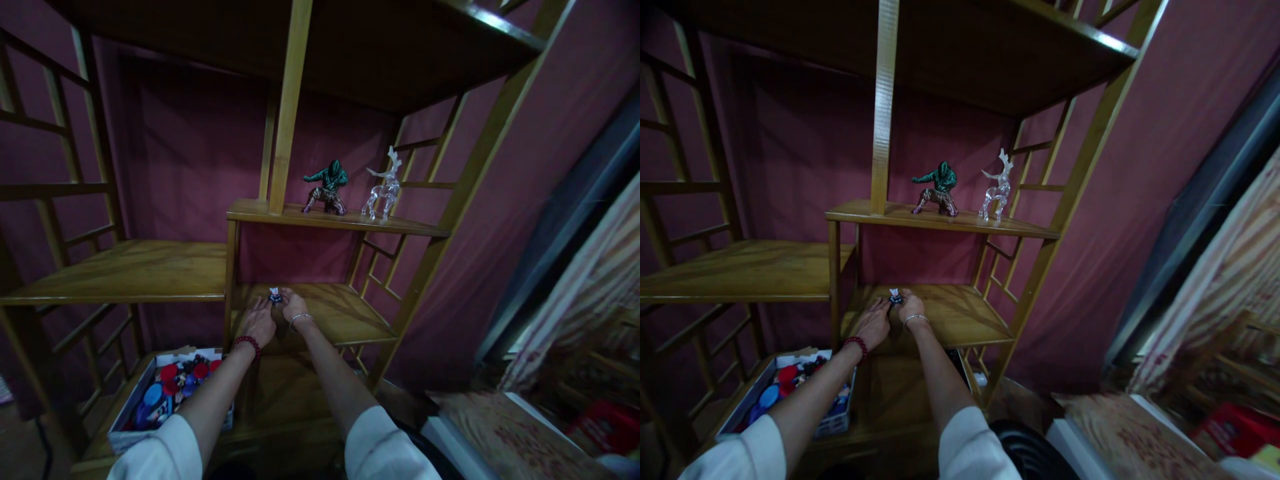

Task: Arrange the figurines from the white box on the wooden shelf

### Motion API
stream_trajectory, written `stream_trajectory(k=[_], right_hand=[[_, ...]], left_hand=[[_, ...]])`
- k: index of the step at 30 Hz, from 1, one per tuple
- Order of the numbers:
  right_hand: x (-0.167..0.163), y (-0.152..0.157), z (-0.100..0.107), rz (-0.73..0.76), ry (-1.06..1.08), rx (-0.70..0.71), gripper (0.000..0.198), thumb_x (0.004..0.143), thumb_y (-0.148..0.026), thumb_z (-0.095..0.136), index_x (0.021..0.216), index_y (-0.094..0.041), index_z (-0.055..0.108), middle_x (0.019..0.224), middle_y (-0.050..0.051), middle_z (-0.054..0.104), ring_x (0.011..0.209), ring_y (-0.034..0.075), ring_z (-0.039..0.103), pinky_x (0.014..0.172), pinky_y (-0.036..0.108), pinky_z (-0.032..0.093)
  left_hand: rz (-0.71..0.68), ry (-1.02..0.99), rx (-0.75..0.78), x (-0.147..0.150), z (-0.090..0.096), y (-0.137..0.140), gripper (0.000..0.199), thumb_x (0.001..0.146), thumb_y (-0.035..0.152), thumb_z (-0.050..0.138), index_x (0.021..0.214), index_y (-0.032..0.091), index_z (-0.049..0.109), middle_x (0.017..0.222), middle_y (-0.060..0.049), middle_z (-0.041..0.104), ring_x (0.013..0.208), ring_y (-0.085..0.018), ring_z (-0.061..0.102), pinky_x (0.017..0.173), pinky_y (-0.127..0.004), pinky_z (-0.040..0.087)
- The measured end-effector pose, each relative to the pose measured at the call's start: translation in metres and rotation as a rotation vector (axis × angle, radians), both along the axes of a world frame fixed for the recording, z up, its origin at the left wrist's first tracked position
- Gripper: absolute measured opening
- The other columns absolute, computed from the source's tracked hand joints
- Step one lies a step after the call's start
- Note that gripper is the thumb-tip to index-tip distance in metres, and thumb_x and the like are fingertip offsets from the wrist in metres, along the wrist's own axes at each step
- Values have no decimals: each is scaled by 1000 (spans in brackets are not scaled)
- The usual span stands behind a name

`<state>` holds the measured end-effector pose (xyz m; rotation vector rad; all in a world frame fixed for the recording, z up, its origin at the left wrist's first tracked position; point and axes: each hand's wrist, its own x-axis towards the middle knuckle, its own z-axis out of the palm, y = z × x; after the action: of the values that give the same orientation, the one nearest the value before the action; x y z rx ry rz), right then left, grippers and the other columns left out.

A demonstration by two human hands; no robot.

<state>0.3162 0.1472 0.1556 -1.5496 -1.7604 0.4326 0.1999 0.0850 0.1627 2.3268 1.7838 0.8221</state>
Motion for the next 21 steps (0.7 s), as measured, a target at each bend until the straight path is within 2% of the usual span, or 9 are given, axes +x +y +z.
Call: stream_trajectory(k=[4,10,14,21], right_hand=[[-2,-16,10,-35,37,-40,49,66,-16,59,114,-16,49,107,7,61,98,15,57,85,21,43],[-4,-45,21,-40,-1,-15,34,72,-17,54,105,-18,54,97,6,65,88,13,60,77,20,45],[-7,-61,23,-55,-44,0,25,72,-17,53,96,-17,59,87,6,67,82,14,62,74,21,45],[-17,-97,22,-36,-71,39,20,73,-15,50,89,-17,61,84,5,67,76,12,62,69,18,45]], left_hand=[[24,-33,33,-1,3,-3,52,65,2,37,116,2,48,123,-16,47,121,-21,33,101,-29,25],[12,-99,119,-2,11,-20,42,67,2,37,104,8,57,107,-14,58,107,-19,47,95,-27,30],[15,-143,126,-2,11,-37,39,68,1,36,98,10,60,98,-12,62,96,-19,52,88,-28,35],[38,-201,155,-6,8,-66,31,74,6,35,90,15,60,89,-8,61,88,-17,53,80,-27,39]])
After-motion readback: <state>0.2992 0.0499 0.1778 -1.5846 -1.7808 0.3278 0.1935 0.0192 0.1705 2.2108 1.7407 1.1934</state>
